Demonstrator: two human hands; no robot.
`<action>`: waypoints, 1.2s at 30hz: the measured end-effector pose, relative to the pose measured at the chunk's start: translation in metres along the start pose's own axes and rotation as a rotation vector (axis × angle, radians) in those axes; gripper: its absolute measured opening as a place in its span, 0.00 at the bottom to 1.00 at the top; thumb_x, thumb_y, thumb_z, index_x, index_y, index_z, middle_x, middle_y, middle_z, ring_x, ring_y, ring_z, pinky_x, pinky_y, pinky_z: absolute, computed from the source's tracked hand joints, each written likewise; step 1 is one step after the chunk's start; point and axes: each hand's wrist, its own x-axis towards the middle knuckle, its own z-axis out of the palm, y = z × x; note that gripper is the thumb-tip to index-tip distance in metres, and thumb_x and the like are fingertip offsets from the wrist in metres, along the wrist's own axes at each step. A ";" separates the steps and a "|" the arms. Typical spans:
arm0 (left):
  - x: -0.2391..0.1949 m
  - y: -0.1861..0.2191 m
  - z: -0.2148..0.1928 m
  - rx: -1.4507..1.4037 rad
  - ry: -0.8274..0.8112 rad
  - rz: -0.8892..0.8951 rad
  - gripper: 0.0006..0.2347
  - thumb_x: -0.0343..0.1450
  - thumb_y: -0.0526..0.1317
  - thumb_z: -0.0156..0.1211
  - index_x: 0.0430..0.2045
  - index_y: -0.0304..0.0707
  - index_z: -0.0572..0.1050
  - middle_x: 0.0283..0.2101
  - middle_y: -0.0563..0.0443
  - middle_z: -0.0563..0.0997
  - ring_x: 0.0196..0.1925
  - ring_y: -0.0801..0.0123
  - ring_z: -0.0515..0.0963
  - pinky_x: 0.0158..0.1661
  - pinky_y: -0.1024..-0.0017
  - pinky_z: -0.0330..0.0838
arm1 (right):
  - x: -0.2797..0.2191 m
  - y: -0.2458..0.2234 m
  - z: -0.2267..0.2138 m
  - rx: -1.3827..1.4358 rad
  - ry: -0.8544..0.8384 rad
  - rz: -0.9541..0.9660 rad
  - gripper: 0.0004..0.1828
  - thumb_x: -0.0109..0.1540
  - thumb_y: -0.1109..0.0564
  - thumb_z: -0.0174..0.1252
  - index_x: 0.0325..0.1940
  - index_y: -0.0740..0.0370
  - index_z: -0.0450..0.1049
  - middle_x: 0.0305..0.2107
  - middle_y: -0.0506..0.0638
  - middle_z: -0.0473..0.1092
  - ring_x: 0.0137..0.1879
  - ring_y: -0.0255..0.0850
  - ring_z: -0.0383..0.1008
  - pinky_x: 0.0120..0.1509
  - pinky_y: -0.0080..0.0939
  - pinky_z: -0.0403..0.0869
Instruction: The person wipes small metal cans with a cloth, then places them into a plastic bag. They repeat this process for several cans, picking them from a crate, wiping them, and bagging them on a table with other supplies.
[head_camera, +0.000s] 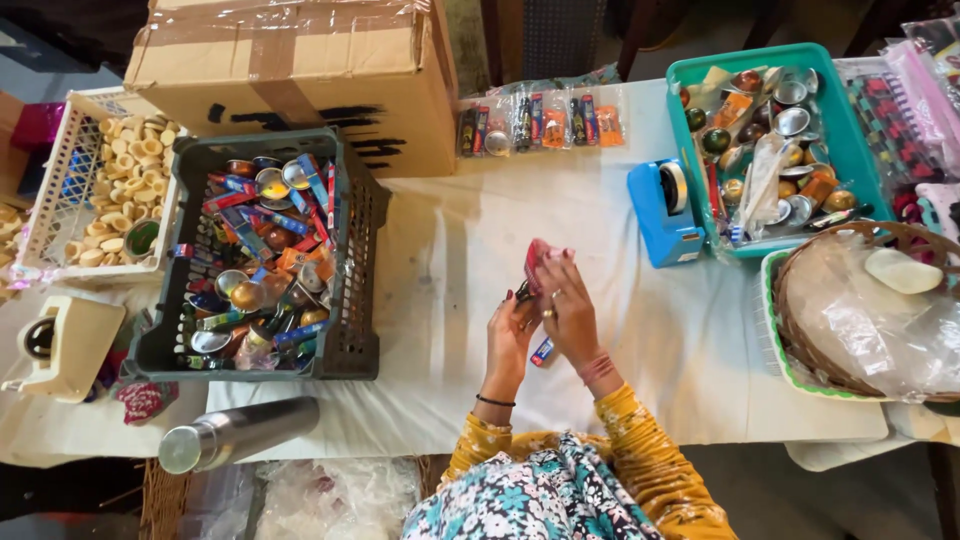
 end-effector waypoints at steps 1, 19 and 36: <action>0.007 -0.008 -0.009 -0.013 -0.024 0.036 0.12 0.78 0.45 0.48 0.46 0.36 0.75 0.43 0.51 0.82 0.45 0.71 0.80 0.48 0.71 0.74 | -0.004 0.000 0.004 0.016 -0.020 -0.104 0.28 0.57 0.68 0.53 0.63 0.63 0.72 0.63 0.59 0.68 0.75 0.60 0.60 0.80 0.57 0.58; 0.016 -0.072 -0.040 0.739 -0.273 0.064 0.23 0.85 0.50 0.43 0.24 0.32 0.72 0.22 0.58 0.70 0.24 0.77 0.64 0.26 0.74 0.58 | -0.008 0.046 0.028 1.194 0.416 1.014 0.15 0.71 0.47 0.46 0.46 0.56 0.73 0.34 0.43 0.73 0.37 0.31 0.72 0.41 0.33 0.73; -0.018 -0.029 -0.017 1.161 -0.430 0.075 0.21 0.80 0.53 0.40 0.27 0.33 0.71 0.21 0.48 0.74 0.24 0.65 0.76 0.30 0.66 0.71 | -0.032 0.098 0.036 1.381 0.166 1.023 0.17 0.75 0.48 0.47 0.41 0.62 0.70 0.29 0.51 0.72 0.34 0.39 0.74 0.40 0.40 0.75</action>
